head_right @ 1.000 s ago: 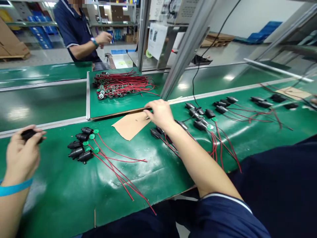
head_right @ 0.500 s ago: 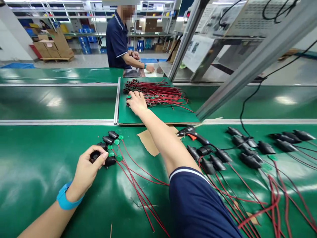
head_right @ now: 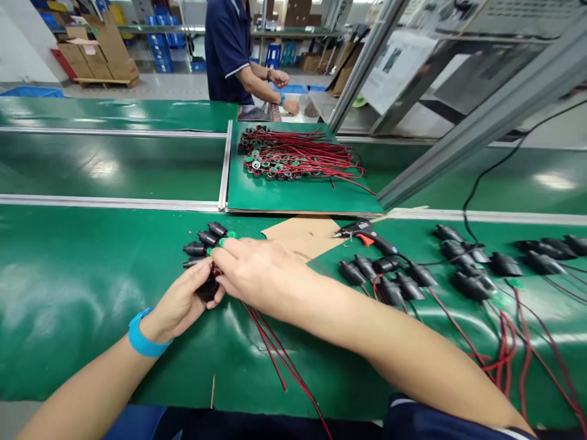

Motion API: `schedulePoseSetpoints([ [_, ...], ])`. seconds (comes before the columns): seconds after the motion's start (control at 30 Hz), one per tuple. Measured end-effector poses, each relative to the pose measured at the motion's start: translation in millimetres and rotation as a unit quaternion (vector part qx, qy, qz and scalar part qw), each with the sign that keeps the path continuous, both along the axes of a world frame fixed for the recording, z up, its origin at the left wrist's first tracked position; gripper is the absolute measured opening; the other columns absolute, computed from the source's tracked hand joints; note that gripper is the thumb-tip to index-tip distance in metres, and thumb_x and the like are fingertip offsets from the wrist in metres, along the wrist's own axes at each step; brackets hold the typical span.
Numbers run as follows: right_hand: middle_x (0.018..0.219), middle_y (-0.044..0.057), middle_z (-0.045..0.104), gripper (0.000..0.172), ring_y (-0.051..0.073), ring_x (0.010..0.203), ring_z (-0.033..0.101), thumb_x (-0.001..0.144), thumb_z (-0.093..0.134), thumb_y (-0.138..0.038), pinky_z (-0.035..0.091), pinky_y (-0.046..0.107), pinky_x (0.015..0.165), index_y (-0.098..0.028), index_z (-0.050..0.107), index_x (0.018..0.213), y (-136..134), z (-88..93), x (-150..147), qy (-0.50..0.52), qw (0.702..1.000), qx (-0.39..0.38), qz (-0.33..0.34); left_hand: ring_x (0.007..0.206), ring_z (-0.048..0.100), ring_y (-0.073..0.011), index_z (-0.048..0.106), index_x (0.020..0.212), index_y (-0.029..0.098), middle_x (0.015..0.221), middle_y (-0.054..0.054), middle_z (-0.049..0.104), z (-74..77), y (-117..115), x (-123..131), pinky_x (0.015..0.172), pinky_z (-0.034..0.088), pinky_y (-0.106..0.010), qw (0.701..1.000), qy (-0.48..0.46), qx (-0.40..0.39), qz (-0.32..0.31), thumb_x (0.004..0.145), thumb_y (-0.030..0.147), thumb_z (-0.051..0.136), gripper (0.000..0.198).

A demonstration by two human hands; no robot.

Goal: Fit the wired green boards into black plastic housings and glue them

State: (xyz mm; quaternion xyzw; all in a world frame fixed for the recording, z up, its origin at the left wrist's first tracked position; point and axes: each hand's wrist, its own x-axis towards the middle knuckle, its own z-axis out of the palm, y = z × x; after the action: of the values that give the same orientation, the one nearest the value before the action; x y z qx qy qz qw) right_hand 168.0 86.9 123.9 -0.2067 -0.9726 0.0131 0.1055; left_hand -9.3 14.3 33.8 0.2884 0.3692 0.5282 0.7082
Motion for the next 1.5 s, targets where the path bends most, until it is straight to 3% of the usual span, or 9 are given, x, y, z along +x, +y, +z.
schedulePoseSetpoints([
  [0.13, 0.108, 0.007, 0.072, 0.038, 0.019, 0.093, 0.068, 0.1, 0.054, -0.017, 0.052, 0.029, 0.077, -0.022, 0.058, 0.138, -33.3, 8.6, 37.3, 0.079, 0.983, -0.164, -0.007, 0.063, 0.056, -0.0077, 0.072, 0.109, 0.02, 0.077, 0.0, 0.061, 3.6, -15.5, 11.6, 0.053, 0.039, -0.017, 0.997, -0.026, 0.011, -0.069, 0.08, 0.048, 0.083, 0.042],
  [0.23, 0.113, 0.004, 0.074, 0.034, 0.015, 0.1, 0.068, 0.102, 0.053, -0.016, 0.052, 0.025, 0.087, -0.024, 0.064, 0.133, -43.5, 3.8, 52.7, 0.186, 0.943, -0.274, -0.041, 0.068, 0.06, -0.0084, 0.073, 0.109, 0.023, 0.081, 0.0, 0.063, 3.7, -22.7, 17.0, 0.058, 0.041, -0.017, 0.996, -0.025, 0.018, -0.084, 0.076, 0.045, 0.087, 0.042],
  [0.5, 0.078, 0.001, 0.06, 0.019, 0.01, 0.061, 0.051, 0.086, 0.078, -0.031, 0.04, 0.021, 0.051, -0.023, 0.081, 0.104, -55.1, -38.7, 46.8, 0.348, 0.826, -0.422, -0.136, 0.067, 0.058, -0.0106, 0.072, 0.11, 0.02, 0.079, 0.0, 0.063, -2.5, -27.7, 22.1, 0.059, 0.04, -0.021, 0.993, 0.044, 0.026, -0.108, 0.075, 0.052, 0.086, 0.049],
  [0.8, 0.065, -0.001, 0.058, 0.009, 0.009, 0.052, 0.046, 0.082, 0.081, -0.025, 0.033, 0.022, 0.045, -0.021, 0.082, 0.091, -50.9, -54.8, 53.4, 0.416, 0.847, -0.289, -0.162, 0.097, 0.059, -0.0177, 0.047, 0.122, 0.026, 0.112, -0.004, 0.059, -6.3, -28.1, 15.4, 0.087, 0.047, -0.03, 0.955, 0.227, 0.185, -0.056, 0.088, 0.034, 0.075, 0.044],
  [0.93, 0.067, -0.001, 0.058, 0.008, 0.008, 0.051, 0.044, 0.081, 0.082, -0.026, 0.032, 0.022, 0.043, -0.022, 0.081, 0.087, -50.7, -54.2, 56.5, 0.42, 0.826, -0.33, -0.182, 0.114, 0.055, -0.0208, 0.049, 0.118, 0.026, 0.122, -0.007, 0.055, -6.0, -29.1, 14.4, 0.098, 0.044, -0.034, 0.92, 0.304, 0.234, -0.08, 0.097, 0.027, 0.062, 0.025],
  [1.07, 0.07, -0.001, 0.057, 0.009, 0.009, 0.056, 0.049, 0.084, 0.08, -0.028, 0.033, 0.021, 0.045, -0.021, 0.081, 0.09, -51.4, -55.9, 56.1, 0.408, 0.815, -0.387, -0.14, 0.118, 0.054, -0.0219, 0.057, 0.122, 0.028, 0.129, -0.008, 0.052, -7.1, -25.0, 13.6, 0.096, 0.046, -0.032, 0.903, 0.319, 0.251, -0.142, 0.094, 0.025, 0.068, 0.03],
  [1.23, 0.071, -0.001, 0.06, 0.01, 0.01, 0.063, 0.053, 0.086, 0.079, -0.022, 0.039, 0.022, 0.054, -0.021, 0.081, 0.096, -49.2, -54.8, 62.4, 0.334, 0.847, -0.404, -0.088, 0.109, 0.056, -0.0227, 0.065, 0.123, 0.026, 0.116, -0.008, 0.06, -4.0, -17.2, 7.7, 0.097, 0.044, -0.035, 0.884, 0.316, 0.264, -0.221, 0.094, 0.031, 0.07, 0.03],
  [1.33, 0.075, 0.0, 0.063, 0.012, 0.01, 0.065, 0.057, 0.087, 0.078, -0.02, 0.041, 0.023, 0.057, -0.022, 0.08, 0.098, -49.1, -55.2, 65.5, 0.298, 0.86, -0.409, -0.07, 0.099, 0.058, -0.0214, 0.063, 0.117, 0.023, 0.107, -0.007, 0.061, -1.6, -17.5, 7.5, 0.089, 0.047, -0.033, 0.895, 0.28, 0.227, -0.262, 0.092, 0.034, 0.071, 0.028],
  [1.5, 0.085, 0.001, 0.067, 0.019, 0.011, 0.07, 0.061, 0.09, 0.074, -0.019, 0.046, 0.023, 0.062, -0.022, 0.077, 0.109, -49.2, -57.4, 63.7, 0.275, 0.863, -0.42, -0.051, 0.089, 0.056, -0.0163, 0.056, 0.103, 0.024, 0.098, -0.001, 0.058, -4.1, -20.2, 12.6, 0.077, 0.047, -0.026, 0.911, 0.27, 0.183, -0.25, 0.082, 0.028, 0.083, 0.035],
])
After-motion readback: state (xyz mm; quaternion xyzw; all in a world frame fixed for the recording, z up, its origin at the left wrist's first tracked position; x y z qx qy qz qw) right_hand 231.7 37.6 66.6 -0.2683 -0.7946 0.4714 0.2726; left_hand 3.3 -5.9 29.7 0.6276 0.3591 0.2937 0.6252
